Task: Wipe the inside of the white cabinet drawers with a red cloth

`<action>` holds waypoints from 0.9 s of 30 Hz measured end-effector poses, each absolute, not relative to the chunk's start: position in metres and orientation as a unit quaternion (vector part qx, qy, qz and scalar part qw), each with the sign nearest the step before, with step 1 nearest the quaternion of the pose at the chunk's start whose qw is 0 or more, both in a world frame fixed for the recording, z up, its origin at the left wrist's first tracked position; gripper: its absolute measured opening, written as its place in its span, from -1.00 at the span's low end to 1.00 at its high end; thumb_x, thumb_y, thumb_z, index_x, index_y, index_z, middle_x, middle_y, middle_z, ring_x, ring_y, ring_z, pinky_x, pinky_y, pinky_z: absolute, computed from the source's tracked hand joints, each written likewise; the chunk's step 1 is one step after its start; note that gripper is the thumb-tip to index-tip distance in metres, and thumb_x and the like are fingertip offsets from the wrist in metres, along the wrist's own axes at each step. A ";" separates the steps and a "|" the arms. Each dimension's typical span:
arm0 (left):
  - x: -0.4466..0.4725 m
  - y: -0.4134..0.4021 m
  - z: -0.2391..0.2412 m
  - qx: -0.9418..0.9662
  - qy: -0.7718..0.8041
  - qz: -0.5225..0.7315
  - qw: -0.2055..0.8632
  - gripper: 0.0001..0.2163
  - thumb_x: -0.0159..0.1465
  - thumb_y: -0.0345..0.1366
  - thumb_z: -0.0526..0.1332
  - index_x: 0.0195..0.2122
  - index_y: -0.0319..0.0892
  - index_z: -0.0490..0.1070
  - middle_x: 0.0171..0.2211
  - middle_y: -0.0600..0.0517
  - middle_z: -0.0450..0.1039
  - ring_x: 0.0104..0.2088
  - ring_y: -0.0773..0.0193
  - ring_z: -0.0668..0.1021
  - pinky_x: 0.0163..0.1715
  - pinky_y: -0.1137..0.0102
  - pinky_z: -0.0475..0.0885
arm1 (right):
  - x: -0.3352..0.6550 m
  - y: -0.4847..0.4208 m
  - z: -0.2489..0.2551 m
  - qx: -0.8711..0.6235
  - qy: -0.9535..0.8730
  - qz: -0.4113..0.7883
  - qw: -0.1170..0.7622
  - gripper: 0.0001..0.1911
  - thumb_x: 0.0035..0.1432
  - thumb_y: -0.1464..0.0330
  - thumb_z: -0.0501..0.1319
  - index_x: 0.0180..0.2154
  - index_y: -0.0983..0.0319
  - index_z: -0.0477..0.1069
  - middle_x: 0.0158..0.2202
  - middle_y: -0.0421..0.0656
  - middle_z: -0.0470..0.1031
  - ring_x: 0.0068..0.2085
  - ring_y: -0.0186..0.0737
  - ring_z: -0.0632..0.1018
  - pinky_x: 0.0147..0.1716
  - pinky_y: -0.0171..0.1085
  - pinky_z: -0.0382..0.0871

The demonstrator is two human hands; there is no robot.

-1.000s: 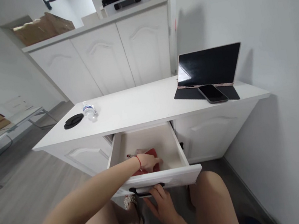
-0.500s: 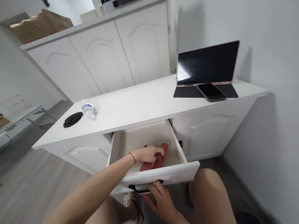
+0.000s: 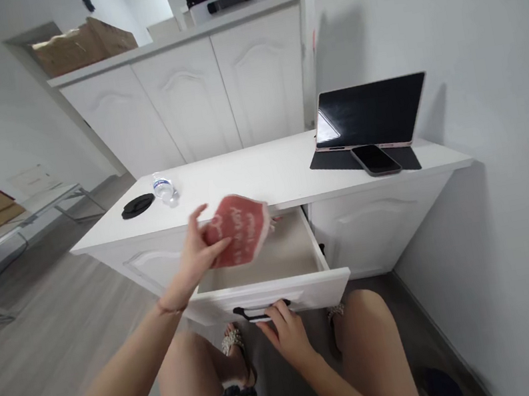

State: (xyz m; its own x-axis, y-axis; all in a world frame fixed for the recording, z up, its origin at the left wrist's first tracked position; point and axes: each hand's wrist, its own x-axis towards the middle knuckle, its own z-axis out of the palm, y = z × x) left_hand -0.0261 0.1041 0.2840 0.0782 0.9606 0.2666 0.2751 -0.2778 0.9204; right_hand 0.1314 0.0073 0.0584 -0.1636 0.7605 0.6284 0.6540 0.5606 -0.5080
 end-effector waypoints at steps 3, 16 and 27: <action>-0.063 0.071 0.305 0.527 0.543 0.569 0.323 -0.42 -0.08 -0.29 0.39 0.01 -0.14 0.30 -0.25 0.04 0.50 -0.30 0.22 0.54 -0.25 0.30 0.46 | 0.130 0.013 0.063 -0.472 -0.757 0.061 0.447 -0.76 0.30 0.21 0.05 -0.23 0.23 0.37 -0.32 -0.10 0.44 -0.36 -0.22 0.53 -0.43 -0.30 0.40; -0.067 0.015 0.214 0.591 0.650 0.474 -0.060 -0.85 0.14 -0.36 0.17 -0.24 -0.18 0.32 0.03 -0.22 0.28 0.10 -0.05 0.37 0.06 0.04 0.31 | 0.129 0.038 0.071 -0.498 -0.754 0.081 0.420 -0.72 0.32 0.19 0.02 -0.20 0.23 0.37 -0.24 -0.09 0.42 -0.41 -0.27 0.50 -0.45 -0.31 0.36; -0.014 0.052 0.153 0.773 0.556 0.297 -0.071 -0.85 0.31 -0.37 0.02 -0.24 -0.20 0.38 0.36 -0.23 -0.06 0.37 -0.11 -0.21 0.21 -0.23 -0.03 | 0.119 0.064 0.072 -0.515 -0.719 0.141 0.444 -0.71 0.31 0.27 -0.02 -0.09 0.25 0.37 -0.11 0.02 0.42 -0.29 -0.17 0.53 -0.35 -0.24 0.43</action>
State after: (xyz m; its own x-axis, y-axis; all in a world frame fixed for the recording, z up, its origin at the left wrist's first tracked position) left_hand -0.0144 0.0519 0.1535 0.2049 0.8175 0.5382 0.9018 -0.3714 0.2209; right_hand 0.1188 0.0641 0.0724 -0.0753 0.8667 0.4931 0.6155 0.4295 -0.6608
